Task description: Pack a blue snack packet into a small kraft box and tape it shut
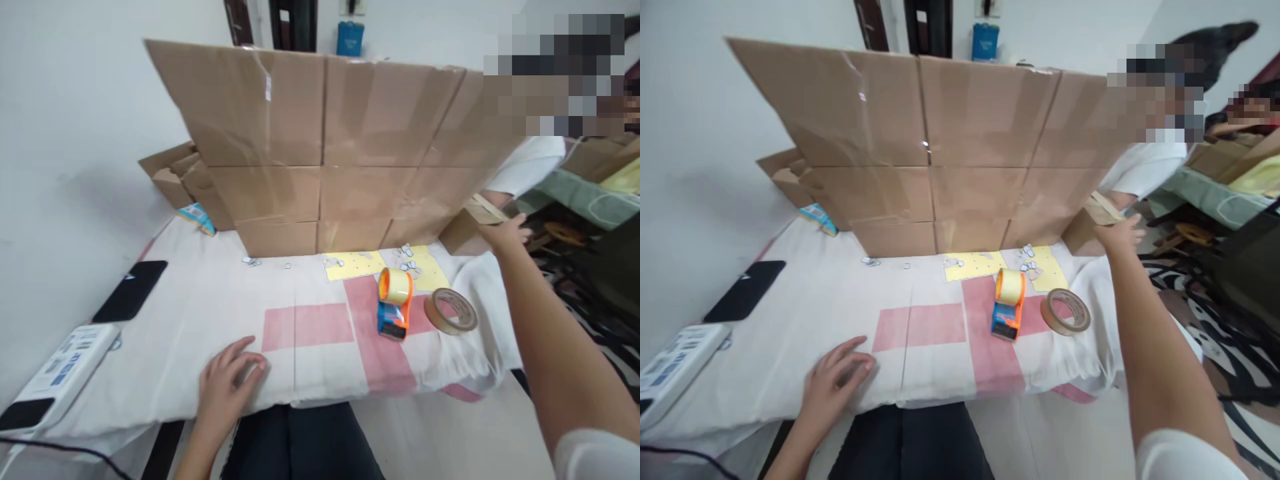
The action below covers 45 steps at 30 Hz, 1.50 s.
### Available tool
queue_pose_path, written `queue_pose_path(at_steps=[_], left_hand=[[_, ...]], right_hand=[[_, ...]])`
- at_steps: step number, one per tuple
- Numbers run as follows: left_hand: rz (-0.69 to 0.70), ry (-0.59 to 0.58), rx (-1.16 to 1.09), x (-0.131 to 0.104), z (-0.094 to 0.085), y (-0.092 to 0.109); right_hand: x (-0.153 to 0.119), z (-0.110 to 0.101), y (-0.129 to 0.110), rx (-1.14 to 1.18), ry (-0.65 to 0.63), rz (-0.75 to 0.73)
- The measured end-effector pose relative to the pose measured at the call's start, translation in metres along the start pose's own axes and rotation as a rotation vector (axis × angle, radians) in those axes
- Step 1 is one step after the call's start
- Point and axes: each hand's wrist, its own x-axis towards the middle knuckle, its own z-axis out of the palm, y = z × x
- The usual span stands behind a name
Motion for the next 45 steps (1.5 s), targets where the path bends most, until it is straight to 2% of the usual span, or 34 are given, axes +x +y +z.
queue_pose_path(at_steps=[1,2,3,5,6,8,11,14,16,18,21,24,26,29,32,34,36,40,45], left_hand=[[-0.025,-0.030,-0.128,0.006,-0.005,-0.004],[-0.049,-0.047,-0.255,0.012,-0.011,-0.008],[-0.073,-0.050,-0.369,0.020,-0.017,-0.011],[-0.118,-0.017,-0.528,0.037,-0.030,-0.017],[-0.137,0.020,-0.582,0.047,-0.037,-0.020],[-0.169,0.127,-0.684,0.072,-0.051,-0.027],[-0.254,0.400,-0.797,0.123,-0.071,-0.046],[-0.304,0.626,-0.779,0.191,-0.088,-0.075],[-0.327,0.709,-0.744,0.242,-0.097,-0.095],[-0.362,0.761,-0.700,0.294,-0.102,-0.112],[-0.360,0.793,-0.613,0.364,-0.111,-0.131],[-0.220,0.746,-0.486,0.421,-0.126,-0.144],[-0.103,0.587,-0.275,0.451,-0.136,-0.154],[-0.040,0.358,0.028,0.479,-0.145,-0.170],[0.021,0.343,0.118,0.479,-0.144,-0.182],[0.063,0.368,0.140,0.465,-0.144,-0.183],[0.088,0.388,0.153,0.442,-0.148,-0.177],[0.116,0.468,0.179,0.382,-0.172,-0.150],[0.090,0.543,0.236,0.290,-0.218,-0.111]], right_hand=[[-0.017,-0.009,-0.018,-0.019,-0.009,0.067],[-0.040,-0.018,-0.038,-0.001,0.012,0.041],[-0.070,-0.027,-0.059,0.078,0.044,-0.120],[-0.145,-0.042,-0.105,0.316,0.015,-0.477],[-0.187,-0.046,-0.128,0.440,-0.055,-0.626],[-0.272,-0.045,-0.172,0.642,-0.297,-0.847],[-0.380,-0.017,-0.236,0.856,-0.698,-0.958],[-0.454,0.038,-0.305,0.940,-0.942,-0.893],[-0.487,0.080,-0.354,0.869,-1.065,-0.769],[-0.510,0.119,-0.400,0.759,-1.134,-0.666],[-0.535,0.166,-0.450,0.651,-1.097,-0.611],[-0.553,0.194,-0.473,0.631,-1.009,-0.603],[-0.560,0.206,-0.477,0.634,-0.943,-0.590],[-0.564,0.221,-0.477,0.613,-0.868,-0.525],[-0.561,0.234,-0.476,0.620,-0.868,-0.502],[-0.560,0.235,-0.476,0.674,-0.895,-0.538],[-0.562,0.227,-0.478,0.729,-0.947,-0.562],[-0.572,0.185,-0.481,0.877,-1.014,-0.580],[-0.590,0.108,-0.470,1.072,-0.991,-0.650]])
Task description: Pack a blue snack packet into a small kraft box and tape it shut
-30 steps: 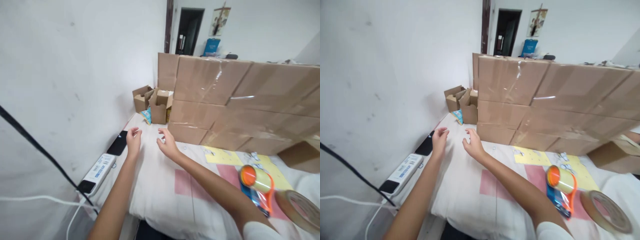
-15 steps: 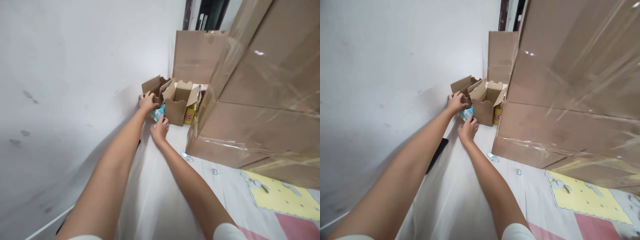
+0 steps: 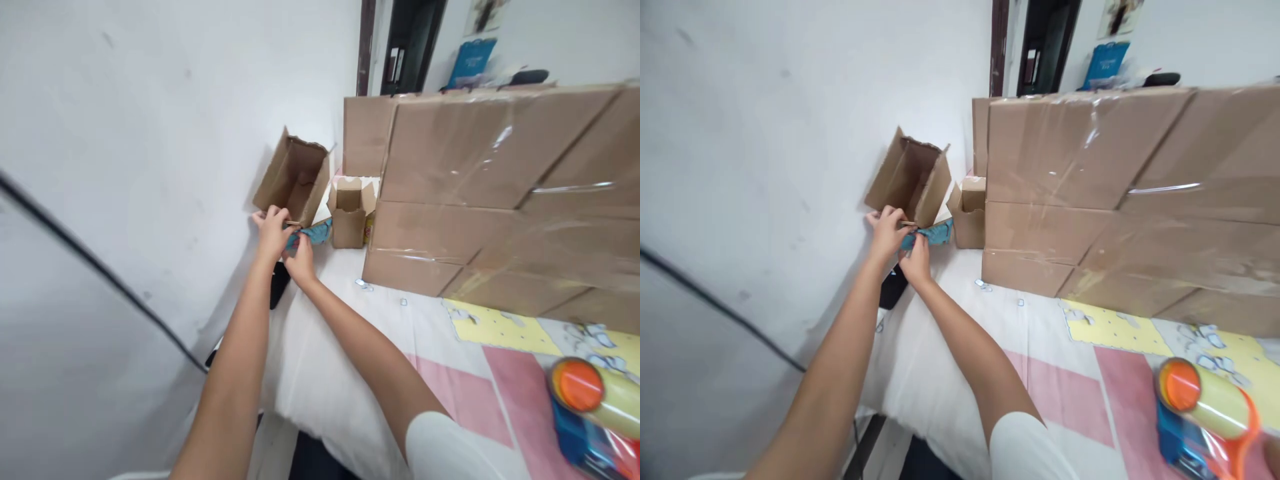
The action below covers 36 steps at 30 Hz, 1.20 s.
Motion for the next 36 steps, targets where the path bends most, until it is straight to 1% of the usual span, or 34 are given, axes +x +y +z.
queue_pose_path(at_steps=[2,4,5,7,10,13,15,17,18,19,22,24,26,28,29,30,33,35,36], left_hand=[[-0.041,0.019,0.012,-0.024,-0.034,0.010],[-0.056,0.026,-0.014,-0.050,-0.062,0.023],[-0.051,0.022,-0.033,-0.063,-0.072,0.032],[-0.040,0.005,-0.062,-0.087,-0.087,0.052],[-0.027,-0.038,-0.101,-0.118,-0.097,0.088],[-0.016,-0.087,-0.142,-0.149,-0.099,0.122],[-0.036,-0.095,-0.133,-0.173,-0.099,0.138],[-0.061,-0.105,-0.089,-0.198,-0.097,0.149],[-0.070,-0.120,-0.066,-0.211,-0.097,0.152],[-0.077,-0.139,-0.049,-0.223,-0.096,0.154],[-0.092,-0.197,-0.042,-0.249,-0.098,0.156],[-0.082,-0.209,-0.042,-0.256,-0.103,0.153],[-0.069,-0.214,-0.035,-0.258,-0.109,0.148],[-0.070,-0.214,-0.027,-0.257,-0.113,0.143],[-0.075,-0.214,-0.021,-0.256,-0.115,0.141],[-0.081,-0.212,-0.014,-0.255,-0.116,0.140],[-0.105,-0.177,0.012,-0.256,-0.115,0.141],[-0.109,-0.134,0.032,-0.260,-0.114,0.143],[-0.098,-0.115,0.040,-0.262,-0.114,0.144]], right_hand=[[-0.025,-0.004,-0.025,0.027,-0.013,-0.074],[-0.053,-0.013,-0.047,0.024,-0.017,-0.107],[-0.067,-0.019,-0.056,0.012,-0.016,-0.103],[-0.096,-0.037,-0.071,-0.023,-0.009,-0.085],[-0.137,-0.074,-0.084,-0.080,0.017,-0.073],[-0.178,-0.119,-0.090,-0.154,0.061,-0.067],[-0.204,-0.149,-0.092,-0.233,0.105,-0.045],[-0.226,-0.177,-0.092,-0.334,0.117,-0.027],[-0.234,-0.190,-0.091,-0.394,0.086,-0.028],[-0.240,-0.202,-0.089,-0.458,0.027,-0.030],[-0.246,-0.235,-0.080,-0.623,-0.248,-0.038],[-0.242,-0.254,-0.074,-0.688,-0.437,-0.055],[-0.236,-0.270,-0.070,-0.751,-0.628,-0.098],[-0.232,-0.280,-0.068,-0.835,-0.772,-0.148],[-0.232,-0.283,-0.067,-0.878,-0.799,-0.183],[-0.233,-0.285,-0.067,-0.917,-0.795,-0.225],[-0.240,-0.291,-0.067,-0.989,-0.705,-0.363],[-0.247,-0.303,-0.068,-0.984,-0.668,-0.427],[-0.251,-0.314,-0.070,-0.955,-0.654,-0.448]])
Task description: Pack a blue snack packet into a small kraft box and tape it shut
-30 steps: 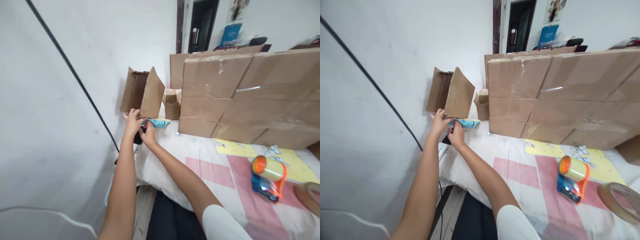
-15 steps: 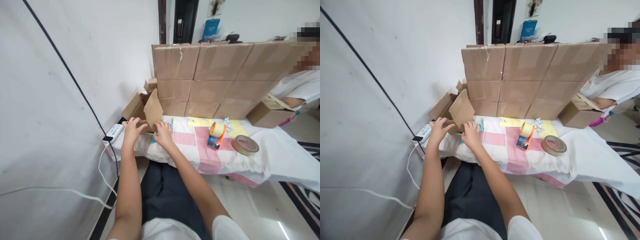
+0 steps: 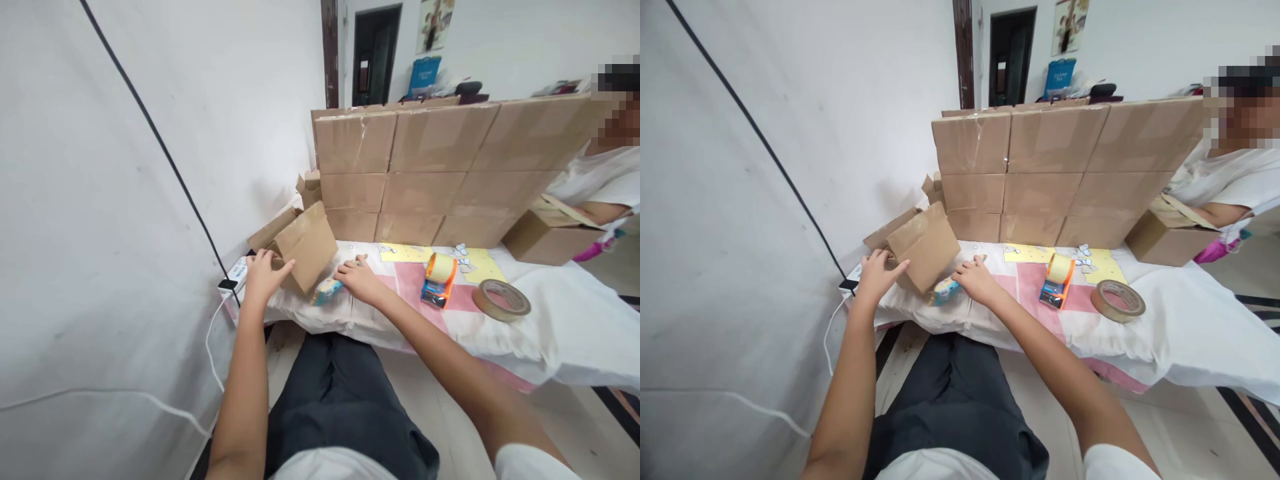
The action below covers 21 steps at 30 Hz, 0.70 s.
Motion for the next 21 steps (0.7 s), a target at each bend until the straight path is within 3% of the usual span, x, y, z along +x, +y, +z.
queue_pose_path(at_steps=[4,6,8,11,13,15,21], left_hand=[[0.194,-0.007,-0.017,-0.010,0.001,0.001],[0.342,-0.066,-0.083,-0.014,0.002,0.003],[0.473,-0.140,-0.163,-0.018,0.003,0.008],[0.625,-0.223,-0.215,-0.023,0.004,0.022],[0.694,-0.251,-0.200,-0.025,0.005,0.033],[0.745,-0.275,-0.189,-0.024,0.004,0.042],[0.873,-0.413,-0.212,-0.011,0.008,0.060]], right_hand=[[-0.057,-0.028,0.025,0.309,0.180,-0.008],[-0.086,-0.048,0.040,0.507,0.327,0.114],[-0.105,-0.071,0.049,0.633,0.554,0.344],[-0.108,-0.106,0.050,0.768,0.978,0.568],[-0.095,-0.123,0.044,0.853,1.114,0.566],[-0.076,-0.132,0.035,0.881,1.036,0.540],[-0.033,-0.117,0.022,0.681,0.411,0.404]])
